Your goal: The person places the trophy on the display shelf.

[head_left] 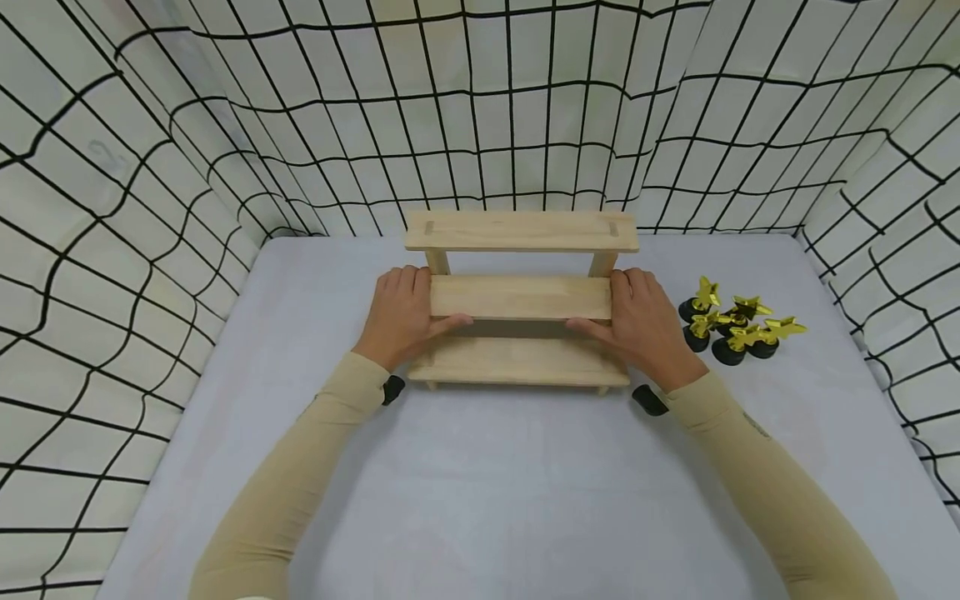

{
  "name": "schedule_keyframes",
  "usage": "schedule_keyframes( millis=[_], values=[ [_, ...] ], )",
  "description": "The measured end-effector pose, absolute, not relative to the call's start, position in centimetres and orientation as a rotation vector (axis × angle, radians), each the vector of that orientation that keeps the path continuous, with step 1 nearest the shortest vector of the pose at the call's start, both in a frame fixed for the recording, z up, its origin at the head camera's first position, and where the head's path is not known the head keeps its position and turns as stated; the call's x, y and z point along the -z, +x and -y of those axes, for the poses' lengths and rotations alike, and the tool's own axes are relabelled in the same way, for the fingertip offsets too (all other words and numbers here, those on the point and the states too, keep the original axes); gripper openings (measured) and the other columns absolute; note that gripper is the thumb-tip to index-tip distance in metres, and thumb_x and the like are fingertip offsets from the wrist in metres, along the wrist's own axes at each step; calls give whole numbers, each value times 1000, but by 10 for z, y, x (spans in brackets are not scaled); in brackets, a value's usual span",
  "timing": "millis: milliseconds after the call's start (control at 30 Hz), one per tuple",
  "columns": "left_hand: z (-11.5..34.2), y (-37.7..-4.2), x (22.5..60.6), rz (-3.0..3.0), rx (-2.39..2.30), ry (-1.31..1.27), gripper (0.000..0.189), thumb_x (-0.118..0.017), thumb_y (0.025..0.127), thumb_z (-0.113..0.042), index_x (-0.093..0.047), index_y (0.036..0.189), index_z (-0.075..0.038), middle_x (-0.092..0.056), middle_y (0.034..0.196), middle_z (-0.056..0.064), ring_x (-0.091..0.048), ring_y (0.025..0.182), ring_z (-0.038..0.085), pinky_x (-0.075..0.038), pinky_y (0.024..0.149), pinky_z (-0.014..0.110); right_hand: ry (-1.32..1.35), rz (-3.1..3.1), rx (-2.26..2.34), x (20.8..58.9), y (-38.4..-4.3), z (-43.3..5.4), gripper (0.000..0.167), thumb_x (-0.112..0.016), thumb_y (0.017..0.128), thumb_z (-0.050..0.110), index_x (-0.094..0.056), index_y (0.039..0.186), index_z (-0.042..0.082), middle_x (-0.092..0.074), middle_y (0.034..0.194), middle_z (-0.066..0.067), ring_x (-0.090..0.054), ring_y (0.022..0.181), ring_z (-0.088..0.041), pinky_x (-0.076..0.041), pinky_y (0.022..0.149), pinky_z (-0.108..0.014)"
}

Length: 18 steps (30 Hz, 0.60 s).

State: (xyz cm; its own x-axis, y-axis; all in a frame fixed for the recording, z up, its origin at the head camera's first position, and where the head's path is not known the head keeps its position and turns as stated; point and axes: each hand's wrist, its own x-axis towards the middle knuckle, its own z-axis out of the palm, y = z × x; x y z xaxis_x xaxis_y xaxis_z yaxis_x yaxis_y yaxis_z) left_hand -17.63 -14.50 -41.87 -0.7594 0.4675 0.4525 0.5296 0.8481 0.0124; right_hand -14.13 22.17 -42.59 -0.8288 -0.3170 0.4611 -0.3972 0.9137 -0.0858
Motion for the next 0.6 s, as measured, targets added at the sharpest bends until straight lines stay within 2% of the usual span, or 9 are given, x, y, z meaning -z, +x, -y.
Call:
schedule_keyframes(
  millis=[167, 333, 400, 500, 600],
  values=[
    [141, -174, 419, 2590, 194, -728, 97, -65, 78, -83, -56, 113, 8, -61, 98, 23, -59, 96, 42, -47, 90, 52, 510, 2610, -241, 426, -137, -226, 116, -24, 85, 94, -55, 115, -13, -59, 100, -28, -57, 85, -41, -50, 76, -49],
    [136, -168, 420, 2568, 187, -731, 100, -59, 79, -86, -56, 112, 8, -61, 96, 21, -58, 91, 40, -47, 86, 50, 520, 2588, -252, 428, -133, -230, 117, -19, 85, 95, -55, 112, -14, -58, 99, -29, -56, 82, -42, -50, 74, -50],
    [135, -164, 420, 2555, 182, -731, 102, -49, 82, -90, -56, 111, 8, -60, 94, 21, -58, 90, 40, -47, 86, 50, 531, 2581, -262, 429, -131, -232, 117, -17, 85, 94, -55, 111, -14, -58, 99, -29, -56, 83, -42, -50, 74, -50],
    [135, -159, 421, 2546, 181, -727, 107, -35, 83, -93, -56, 109, 8, -60, 92, 21, -58, 90, 40, -47, 86, 50, 548, 2571, -268, 431, -130, -234, 116, -19, 85, 94, -54, 111, -14, -58, 100, -29, -56, 84, -43, -49, 77, -51],
    [135, -155, 421, 2549, 177, -725, 106, -36, 83, -93, -56, 109, 8, -59, 92, 20, -57, 88, 40, -46, 85, 50, 567, 2561, -275, 432, -128, -235, 114, -25, 86, 93, -54, 111, -14, -58, 100, -29, -56, 85, -43, -49, 78, -51]
  ],
)
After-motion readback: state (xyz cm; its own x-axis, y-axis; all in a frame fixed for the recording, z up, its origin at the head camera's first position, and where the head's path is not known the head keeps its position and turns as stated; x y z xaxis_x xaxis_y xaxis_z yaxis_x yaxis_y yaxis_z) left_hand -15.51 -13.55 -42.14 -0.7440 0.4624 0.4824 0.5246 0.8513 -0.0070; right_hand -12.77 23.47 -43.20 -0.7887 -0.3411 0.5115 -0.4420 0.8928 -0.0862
